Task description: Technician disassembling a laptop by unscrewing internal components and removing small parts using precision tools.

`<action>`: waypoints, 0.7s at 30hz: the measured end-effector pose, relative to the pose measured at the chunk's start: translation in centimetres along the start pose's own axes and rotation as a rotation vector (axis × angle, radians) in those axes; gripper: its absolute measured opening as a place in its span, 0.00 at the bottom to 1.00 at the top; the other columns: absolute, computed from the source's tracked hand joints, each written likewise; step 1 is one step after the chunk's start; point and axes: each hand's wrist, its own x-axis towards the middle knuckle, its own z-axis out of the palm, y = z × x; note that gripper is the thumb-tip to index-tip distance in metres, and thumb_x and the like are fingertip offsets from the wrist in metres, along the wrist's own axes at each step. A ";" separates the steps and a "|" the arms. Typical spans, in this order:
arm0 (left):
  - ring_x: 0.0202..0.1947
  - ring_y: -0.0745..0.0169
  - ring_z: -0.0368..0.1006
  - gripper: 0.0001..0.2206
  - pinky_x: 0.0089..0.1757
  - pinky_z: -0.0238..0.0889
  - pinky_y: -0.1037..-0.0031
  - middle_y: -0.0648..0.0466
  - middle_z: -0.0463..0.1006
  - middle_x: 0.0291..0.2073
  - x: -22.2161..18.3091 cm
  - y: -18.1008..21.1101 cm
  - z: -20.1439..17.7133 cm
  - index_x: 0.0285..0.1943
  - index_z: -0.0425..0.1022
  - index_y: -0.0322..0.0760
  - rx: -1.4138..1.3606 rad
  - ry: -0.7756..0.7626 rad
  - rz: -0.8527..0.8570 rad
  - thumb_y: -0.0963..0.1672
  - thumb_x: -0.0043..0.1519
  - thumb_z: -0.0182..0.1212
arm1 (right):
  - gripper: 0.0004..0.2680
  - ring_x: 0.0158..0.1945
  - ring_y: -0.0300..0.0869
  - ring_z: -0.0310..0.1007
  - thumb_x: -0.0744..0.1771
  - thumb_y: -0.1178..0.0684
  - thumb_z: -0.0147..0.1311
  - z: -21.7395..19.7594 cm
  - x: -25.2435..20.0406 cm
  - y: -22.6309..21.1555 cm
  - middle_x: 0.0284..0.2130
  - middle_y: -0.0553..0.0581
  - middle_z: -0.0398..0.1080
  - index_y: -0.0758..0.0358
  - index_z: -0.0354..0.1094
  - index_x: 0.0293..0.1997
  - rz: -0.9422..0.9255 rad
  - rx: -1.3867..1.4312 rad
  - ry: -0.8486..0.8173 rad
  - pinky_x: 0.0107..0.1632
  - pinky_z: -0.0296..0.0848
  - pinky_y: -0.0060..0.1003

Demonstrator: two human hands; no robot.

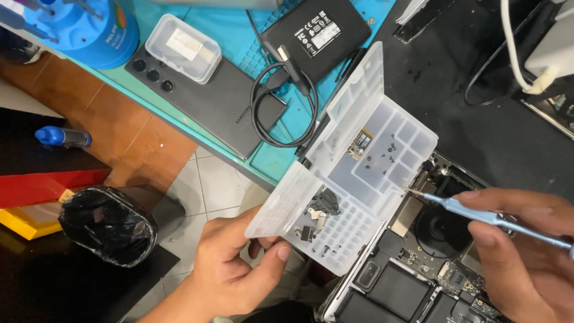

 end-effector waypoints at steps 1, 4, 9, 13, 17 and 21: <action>0.19 0.67 0.55 0.05 0.25 0.56 0.80 0.62 0.64 0.21 0.1 0.1 0.0 0.42 0.73 0.32 -0.020 -0.016 -0.001 0.41 0.61 0.59 | 0.11 0.49 0.45 0.77 0.73 0.62 0.50 -0.1 0.1 0.4 0.48 0.64 0.75 0.66 0.49 0.57 -0.039 -0.026 -0.012 0.49 0.70 0.30; 0.20 0.69 0.60 0.13 0.26 0.59 0.80 0.63 0.68 0.20 -0.6 -0.6 0.0 0.52 0.75 0.31 -0.033 -0.022 -0.023 0.41 0.60 0.62 | 0.07 0.51 0.47 0.79 0.72 0.63 0.50 -0.4 0.7 0.6 0.48 0.65 0.76 0.70 0.53 0.52 -0.011 -0.016 -0.050 0.57 0.75 0.34; 0.20 0.72 0.66 0.18 0.25 0.61 0.81 0.63 0.74 0.22 -1.4 -1.4 0.2 0.59 0.73 0.32 -0.017 -0.012 -0.022 0.41 0.59 0.65 | 0.04 0.47 0.43 0.77 0.70 0.61 0.53 -0.9 1.6 0.1 0.49 0.59 0.77 0.73 0.70 0.44 0.053 -0.093 -0.111 0.54 0.72 0.32; 0.20 0.71 0.62 0.18 0.25 0.61 0.81 0.64 0.73 0.22 -1.4 -1.7 0.4 0.59 0.73 0.32 -0.023 -0.005 -0.006 0.42 0.59 0.67 | 0.06 0.43 0.43 0.77 0.68 0.61 0.54 -1.0 1.8 -0.2 0.50 0.57 0.77 0.73 0.72 0.47 0.122 -0.086 -0.128 0.51 0.72 0.31; 0.20 0.73 0.64 0.16 0.25 0.61 0.82 0.65 0.74 0.24 -1.4 -1.9 0.4 0.55 0.74 0.35 -0.006 -0.001 -0.006 0.42 0.59 0.67 | 0.09 0.23 0.45 0.68 0.68 0.57 0.54 -1.5 2.2 0.3 0.46 0.56 0.79 0.67 0.74 0.52 0.160 -0.156 -0.160 0.29 0.65 0.36; 0.21 0.72 0.65 0.19 0.25 0.61 0.82 0.63 0.75 0.24 -1.5 -2.2 0.5 0.60 0.73 0.33 -0.009 0.007 0.010 0.42 0.60 0.67 | 0.10 0.29 0.44 0.70 0.68 0.55 0.53 -1.4 2.1 0.2 0.43 0.57 0.78 0.67 0.75 0.52 0.159 -0.145 -0.167 0.32 0.66 0.35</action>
